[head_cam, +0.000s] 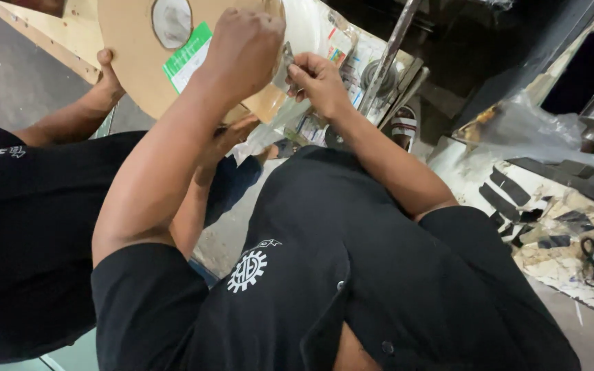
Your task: Unpacking a large roll of label materials from cardboard and plastic protective packaging using a small blade.
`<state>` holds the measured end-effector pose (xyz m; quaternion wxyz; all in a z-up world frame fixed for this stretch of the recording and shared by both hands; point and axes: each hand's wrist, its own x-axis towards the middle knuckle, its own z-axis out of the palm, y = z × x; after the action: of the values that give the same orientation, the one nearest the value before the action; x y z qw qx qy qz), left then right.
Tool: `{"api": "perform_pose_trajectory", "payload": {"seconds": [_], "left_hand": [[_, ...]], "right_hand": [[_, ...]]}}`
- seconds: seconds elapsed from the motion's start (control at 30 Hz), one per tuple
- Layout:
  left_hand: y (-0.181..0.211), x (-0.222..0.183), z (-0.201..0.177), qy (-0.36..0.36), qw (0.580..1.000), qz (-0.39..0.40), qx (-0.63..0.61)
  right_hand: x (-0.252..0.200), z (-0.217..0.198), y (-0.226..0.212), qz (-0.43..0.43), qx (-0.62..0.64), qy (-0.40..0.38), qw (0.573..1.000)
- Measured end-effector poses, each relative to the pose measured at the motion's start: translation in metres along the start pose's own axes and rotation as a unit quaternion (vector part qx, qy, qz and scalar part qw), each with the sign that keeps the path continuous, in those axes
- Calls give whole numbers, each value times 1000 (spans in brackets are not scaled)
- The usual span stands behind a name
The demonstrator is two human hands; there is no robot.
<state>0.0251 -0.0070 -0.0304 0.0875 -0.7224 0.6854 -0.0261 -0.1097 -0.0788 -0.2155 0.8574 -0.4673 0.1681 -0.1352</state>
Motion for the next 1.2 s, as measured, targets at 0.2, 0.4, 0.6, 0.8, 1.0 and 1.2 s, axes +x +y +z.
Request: {"api": "perform_pose_trajectory", "payload": {"seconds": [0.2, 0.4, 0.6, 0.8, 1.0, 1.2], "left_hand": [[4, 23, 6, -5, 997, -10, 71], [4, 40, 6, -80, 986, 48, 141], [-1, 38, -9, -143, 984, 60, 86], [-31, 10, -67, -107, 982, 68, -138], [-41, -52, -121, -75, 922, -115, -362], [-35, -112, -145, 9, 902, -263, -343]], "right_hand": [[-21, -2, 13, 13, 3, -82, 997], [-18, -18, 1, 37, 29, -61, 997], [-5, -35, -5, 13, 3, -41, 999], [11, -54, -20, 33, 9, -19, 999], [50, -54, -26, 8, 20, -42, 999], [68, -39, -52, -110, -103, 17, 988]]}}
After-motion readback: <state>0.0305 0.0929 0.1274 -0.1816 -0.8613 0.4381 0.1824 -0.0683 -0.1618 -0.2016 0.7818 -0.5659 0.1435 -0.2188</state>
